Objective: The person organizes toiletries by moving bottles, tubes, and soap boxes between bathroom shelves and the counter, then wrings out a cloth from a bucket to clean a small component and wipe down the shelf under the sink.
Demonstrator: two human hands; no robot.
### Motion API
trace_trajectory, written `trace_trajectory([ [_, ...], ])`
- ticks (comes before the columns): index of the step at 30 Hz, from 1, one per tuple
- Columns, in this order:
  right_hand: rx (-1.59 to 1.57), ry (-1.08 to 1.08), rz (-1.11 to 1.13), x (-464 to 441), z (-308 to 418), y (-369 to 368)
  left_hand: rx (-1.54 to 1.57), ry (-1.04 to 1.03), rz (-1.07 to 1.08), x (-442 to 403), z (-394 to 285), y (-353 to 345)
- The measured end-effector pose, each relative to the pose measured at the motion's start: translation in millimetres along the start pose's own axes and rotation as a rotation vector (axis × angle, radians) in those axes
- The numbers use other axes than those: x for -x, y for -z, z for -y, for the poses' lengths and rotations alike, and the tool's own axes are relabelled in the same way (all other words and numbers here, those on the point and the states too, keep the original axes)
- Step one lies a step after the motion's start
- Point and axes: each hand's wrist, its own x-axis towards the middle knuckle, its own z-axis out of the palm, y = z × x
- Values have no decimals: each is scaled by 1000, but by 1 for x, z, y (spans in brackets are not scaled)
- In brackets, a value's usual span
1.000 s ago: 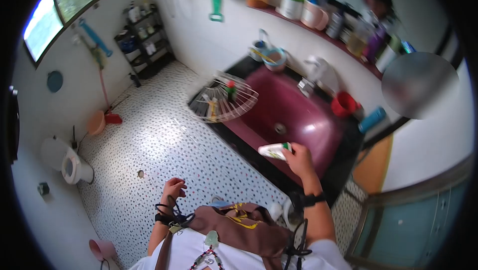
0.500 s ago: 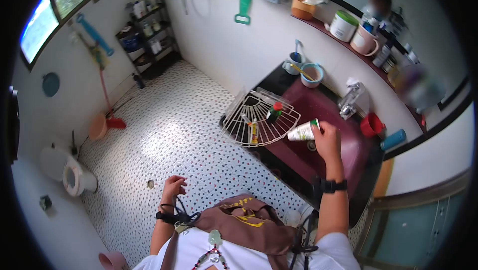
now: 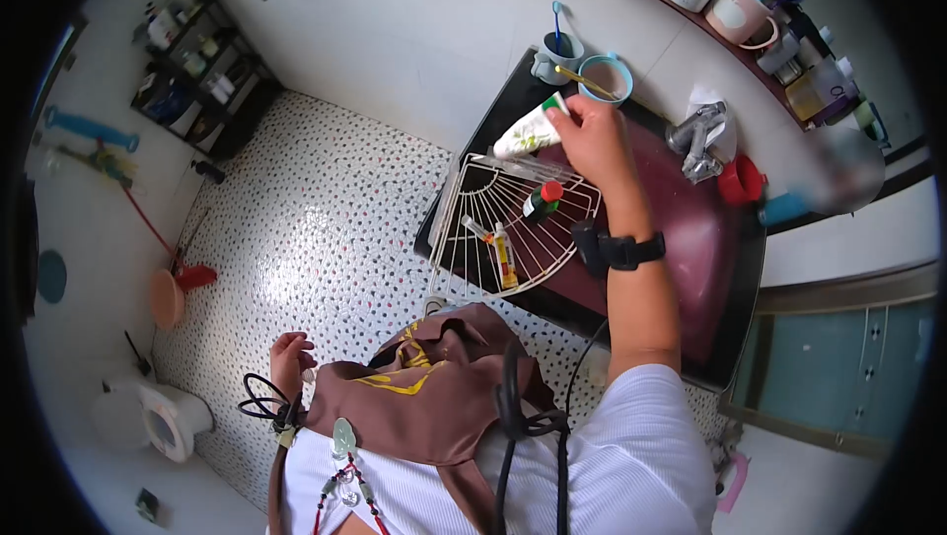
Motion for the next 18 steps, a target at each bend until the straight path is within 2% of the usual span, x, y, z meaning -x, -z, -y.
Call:
trace_trajectory([
  [3, -71, -46, -1, 10, -4, -20, -117, -39, -36, -44, -27, 8],
  [6, 93, -38, 21, 20, 10, -27, -59, -6, 22, -66, -60, -12],
  [12, 107, -132, 36, 47, 4, -50, -240, -16, 439, -99, -94, -89],
  [14, 198, -216, 25, 54, 5, -56, -360, -43, 558, -106, -107, -112],
  [15, 239, -189, -18, 56, 11, -58, -376, -51, 618, -109, -112, -120],
  [17, 329, -195, -16, 58, 22, -60, -433, -77, 680, -120, -109, -129],
  [18, 260, -272, -1, 57, 29, -62, -470, -93, 670, -129, -107, -131],
])
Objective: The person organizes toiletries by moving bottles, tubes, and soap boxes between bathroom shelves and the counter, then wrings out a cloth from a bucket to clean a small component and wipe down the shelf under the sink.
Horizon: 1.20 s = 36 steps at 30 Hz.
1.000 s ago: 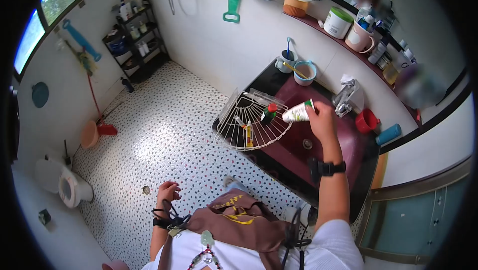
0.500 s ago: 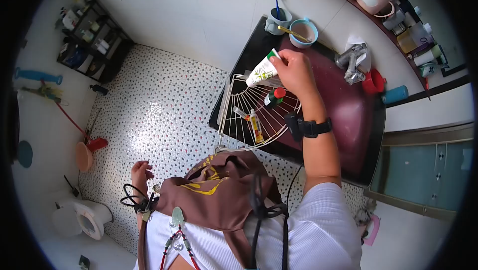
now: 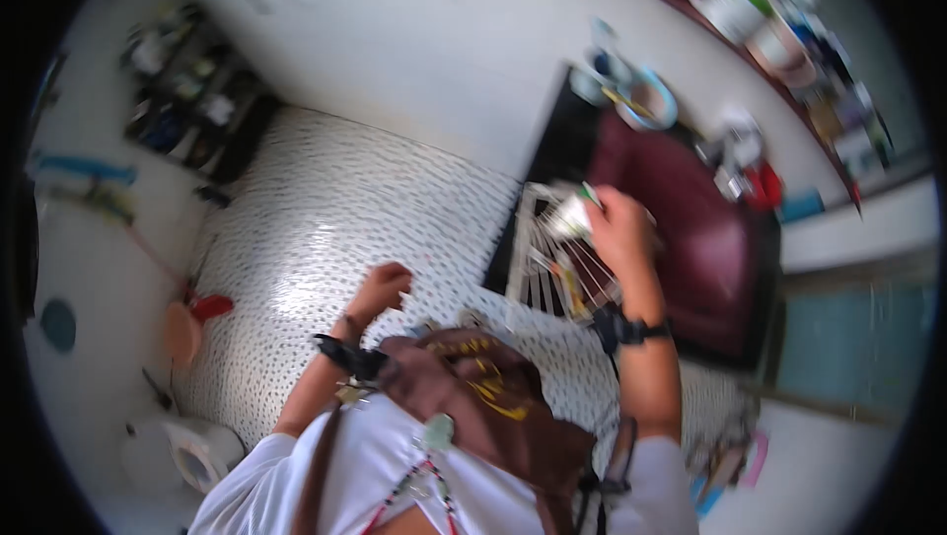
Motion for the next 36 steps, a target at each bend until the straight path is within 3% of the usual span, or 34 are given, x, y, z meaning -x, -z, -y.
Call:
trace_trajectory([
  [3, 8, 39, -23, -9, -17, -19, -263, -174, -54, -3, 0, 14],
  [6, 390, 61, -15, -10, 7, -27, -398, -318, -167, 6, 14, 40],
  [8, 362, -11, 47, -12, 23, -32, -312, -159, -172, 32, 8, 63],
  [12, 421, 13, -76, -18, 8, -43, -327, -89, -278, 40, 59, 110],
  [18, 334, 4, -92, -28, -9, -28, -44, 87, -373, 61, 82, 163],
  [22, 395, -77, -85, -33, -20, -20, -9, 25, -438, 66, 76, 183],
  [28, 550, -215, -272, -26, -7, -10, -41, -53, -405, 49, 79, 218],
  [30, 477, -179, -261, -30, -23, -6, -100, -82, -438, 44, 81, 230],
  [33, 182, 50, -245, -37, -49, -7, -10, -34, -412, 40, 83, 246],
  [36, -52, 47, -244, -37, -24, -12, 48, -22, -375, 27, 83, 261],
])
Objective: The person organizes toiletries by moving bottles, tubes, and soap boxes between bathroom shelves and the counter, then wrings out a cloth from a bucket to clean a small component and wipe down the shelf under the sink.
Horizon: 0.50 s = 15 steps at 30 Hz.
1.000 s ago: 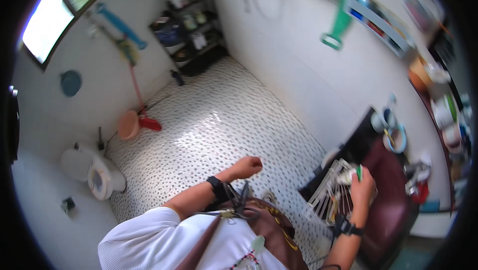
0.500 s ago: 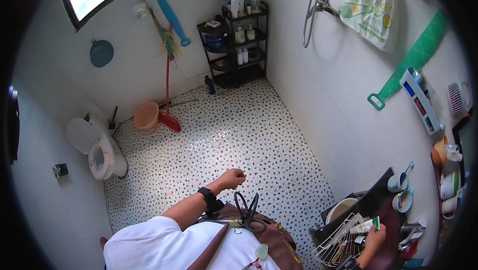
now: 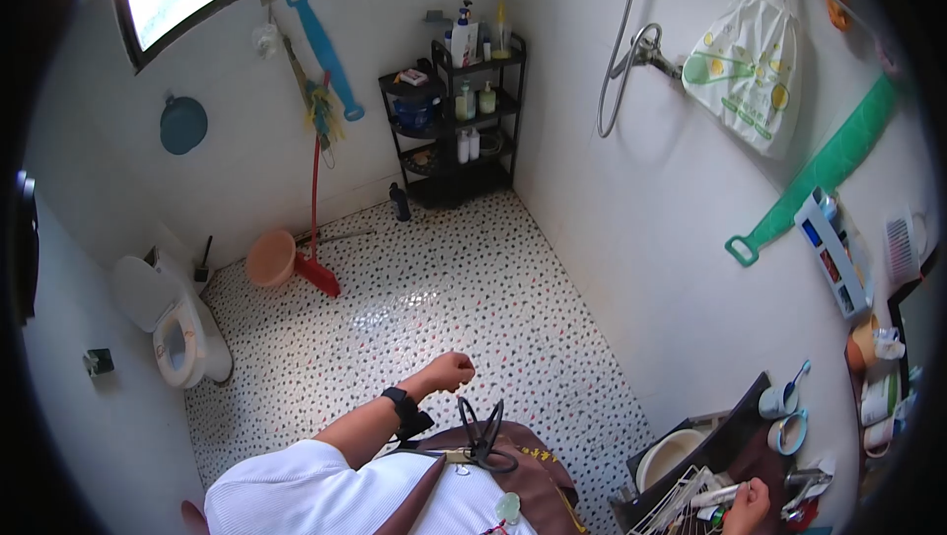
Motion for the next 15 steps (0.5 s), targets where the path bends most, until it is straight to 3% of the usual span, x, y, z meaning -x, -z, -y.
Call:
trace_trajectory([
  [3, -21, -98, -7, 0, 57, -12, 43, 29, 31, -25, -4, 8],
  [7, 240, -101, 213, 6, 232, -45, 3, 5, 31, -67, -11, 27],
  [11, 79, -16, 252, -37, 256, -118, -194, -44, 22, -113, -20, 67],
  [12, 68, 17, 262, -50, 268, -141, -232, 38, 15, -117, -30, 82],
  [15, -17, 157, 270, -82, 290, -216, -343, -115, -45, -138, -42, 133],
])
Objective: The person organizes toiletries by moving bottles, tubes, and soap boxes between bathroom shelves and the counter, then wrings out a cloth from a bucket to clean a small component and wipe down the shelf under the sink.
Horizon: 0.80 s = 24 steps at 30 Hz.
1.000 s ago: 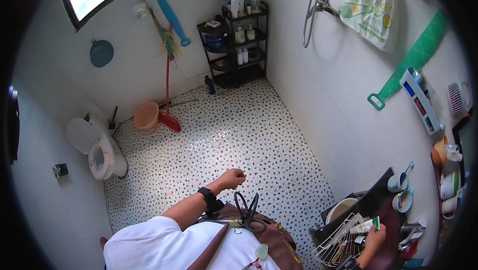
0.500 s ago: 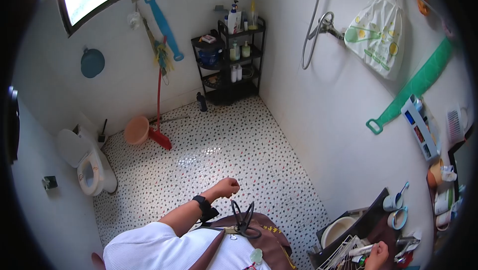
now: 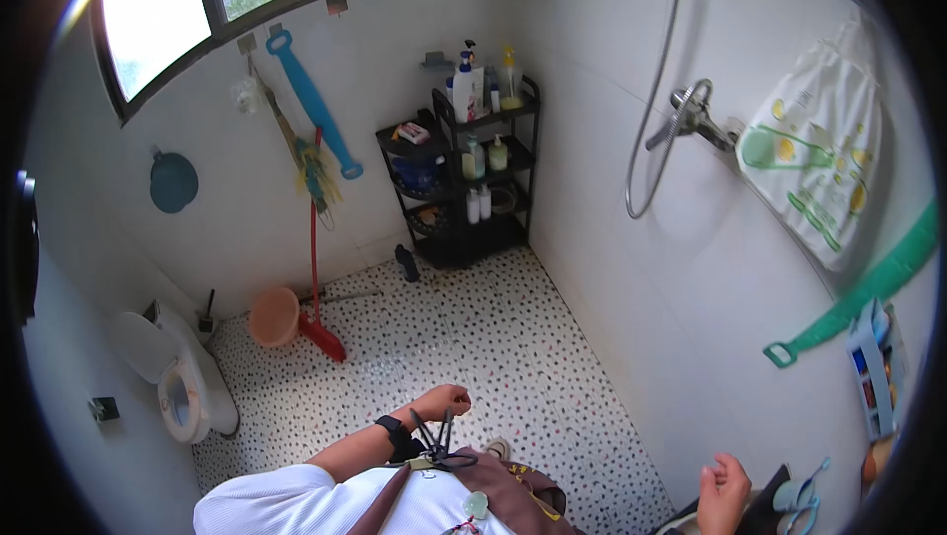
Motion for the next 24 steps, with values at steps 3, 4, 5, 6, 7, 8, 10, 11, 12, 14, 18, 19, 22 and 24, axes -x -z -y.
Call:
trace_trajectory([
  [3, -44, 113, 169, -65, 48, -58, 87, 83, -146, -7, 7, 62],
  [4, 40, 195, 197, -84, 73, -74, 84, 128, -235, -13, 25, 74],
  [5, 130, 279, 227, -98, 100, -89, 87, 176, -319, -13, 42, 82],
  [6, 72, 307, 282, -110, 124, -105, 163, 213, -346, -7, 54, 89],
  [7, 14, 334, 334, -121, 147, -121, 239, 245, -376, -4, 64, 96],
  [8, 23, 341, 341, -130, 168, -134, 326, 309, -349, 0, 72, 102],
  [10, -189, 372, 543, -145, 208, -159, 412, 416, -307, 5, 86, 108],
  [11, -188, 374, 544, -152, 227, -168, 408, 428, -269, 3, 98, 110],
  [12, -229, 441, 637, -158, 246, -175, 410, 435, -254, 1, 102, 115],
  [14, -263, 498, 725, -172, 285, -187, 412, 438, -228, -18, 109, 132],
  [18, -756, 787, 827, -187, 372, -202, 176, 186, -260, -80, 132, 175],
  [19, -914, 873, 907, -191, 395, -204, 164, 197, -257, -99, 133, 189],
  [22, -1324, 1141, 895, -201, 456, -231, 262, 166, -246, -126, 97, 246],
  [24, -1413, 1261, 903, -206, 490, -251, 327, 138, -253, -146, 98, 275],
])
